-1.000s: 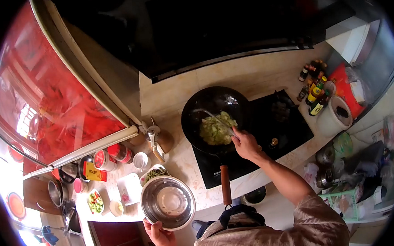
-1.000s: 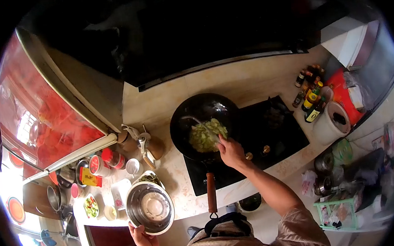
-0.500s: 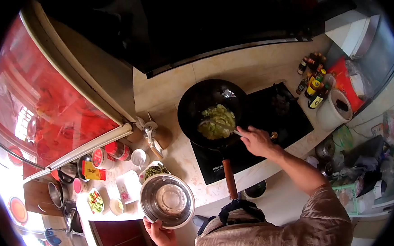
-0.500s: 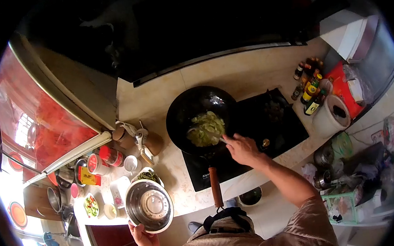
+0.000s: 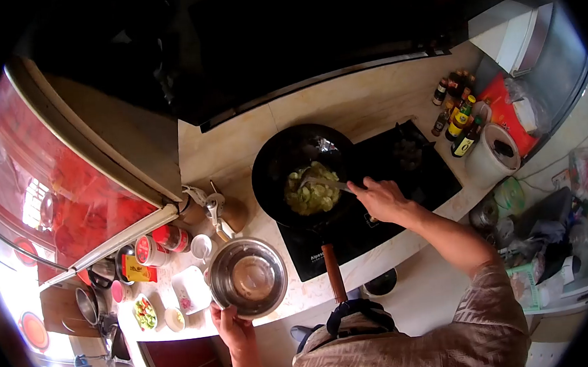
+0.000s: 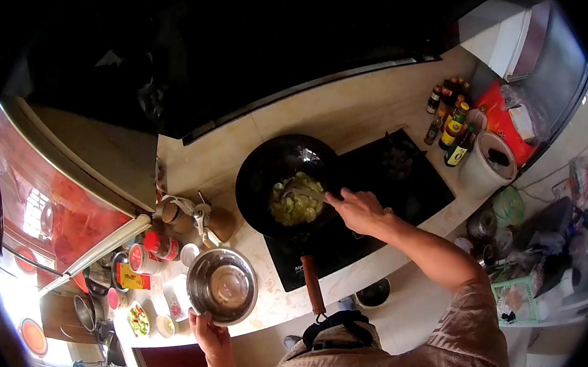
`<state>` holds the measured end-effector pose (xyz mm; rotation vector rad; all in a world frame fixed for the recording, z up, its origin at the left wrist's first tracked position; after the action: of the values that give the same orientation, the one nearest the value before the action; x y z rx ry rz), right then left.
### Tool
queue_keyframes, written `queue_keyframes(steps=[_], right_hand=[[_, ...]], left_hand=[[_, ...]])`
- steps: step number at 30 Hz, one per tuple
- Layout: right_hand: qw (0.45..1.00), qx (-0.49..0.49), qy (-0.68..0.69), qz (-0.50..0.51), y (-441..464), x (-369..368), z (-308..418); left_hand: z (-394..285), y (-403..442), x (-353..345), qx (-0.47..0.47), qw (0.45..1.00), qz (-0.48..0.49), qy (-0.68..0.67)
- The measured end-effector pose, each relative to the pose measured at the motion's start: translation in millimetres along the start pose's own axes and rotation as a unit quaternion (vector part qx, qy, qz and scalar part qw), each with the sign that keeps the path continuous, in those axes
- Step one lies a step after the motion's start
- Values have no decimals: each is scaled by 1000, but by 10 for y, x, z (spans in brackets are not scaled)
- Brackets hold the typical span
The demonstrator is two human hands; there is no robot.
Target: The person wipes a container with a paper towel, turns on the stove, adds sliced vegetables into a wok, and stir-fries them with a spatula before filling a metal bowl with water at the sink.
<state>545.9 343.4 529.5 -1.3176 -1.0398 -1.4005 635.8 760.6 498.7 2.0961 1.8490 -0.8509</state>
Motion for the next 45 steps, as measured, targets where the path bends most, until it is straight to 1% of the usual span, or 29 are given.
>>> queue_keyframes(steps=[3,4,7,9,10,14,17,18,20,22,23,24,25,26,27,28,31,32,34,37,40,43,45], right_hand=[[999,-17,32,-14,-261,167,-57],[999,-26,19,7,-334,231,-24],[1000,-20,14,11,-310,0,-50],[1000,-22,22,4,-331,-7,-53],[999,-24,26,-2,-372,-11,-63],[999,-31,16,6,-484,-112,-125],[997,-53,41,-40,-617,-92,-236],[993,-63,68,-67,-668,-93,-280],[982,-81,120,-120,-761,-129,-408],[938,-126,291,-143,-808,-280,-558],[903,-147,375,-153,-823,-412,-608],[865,-122,420,-246,-822,-418,-571],[798,-183,542,-190,-845,-638,-614],[710,-238,649,-131,-866,-849,-599],[605,-286,740,-68,-878,-946,-504],[502,-310,807,-31,-881,-858,-386],[362,-328,872,6,-835,-963,-297],[343,-332,879,8,-816,-959,-295],[337,-328,882,3,-800,-940,-304],[333,-323,886,0,-762,-876,-300],[317,-317,894,12,-733,-806,-294],[300,-307,902,39,-718,-800,-260],[288,-304,906,56,-715,-799,-230]], left_hand=[[48,229,-265,5,1000,-3,-3],[73,324,-356,5,1000,12,-6],[190,611,-537,12,998,66,6],[283,820,-674,18,993,113,29],[327,922,-735,-5,995,88,35],[469,1218,-990,5,992,80,98],[610,1433,-1113,4,987,99,126],[596,1431,-1234,-3,984,115,139],[663,1516,-1296,-11,980,103,172],[752,1630,-1327,-11,976,98,195],[788,1665,-1336,-10,975,100,201],[801,1681,-1370,-8,973,101,207],[811,1694,-1397,-7,972,102,214],[829,1723,-1424,-9,969,105,223],[857,1756,-1441,-10,967,107,231],[871,1768,-1462,-12,965,109,240],[895,1789,-1591,-21,954,122,274],[889,1795,-1633,-23,951,120,285],[852,1803,-1702,-27,945,116,305],[828,1813,-1761,-24,948,125,290],[818,1877,-1764,-17,947,159,278],[747,1874,-1811,-56,937,149,311],[700,1852,-1823,-54,932,115,339]])
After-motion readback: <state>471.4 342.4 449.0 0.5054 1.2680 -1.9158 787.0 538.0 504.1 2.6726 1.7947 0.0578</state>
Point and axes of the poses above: each hand's wrist, its own y-axis towards the middle knuckle, its own x-axis out of the back of the hand, z = x × y, the point moved 7 cm from there along y, towards the middle knuckle, and after that the axes turned 1 degree about x, right-handed, at the moved point
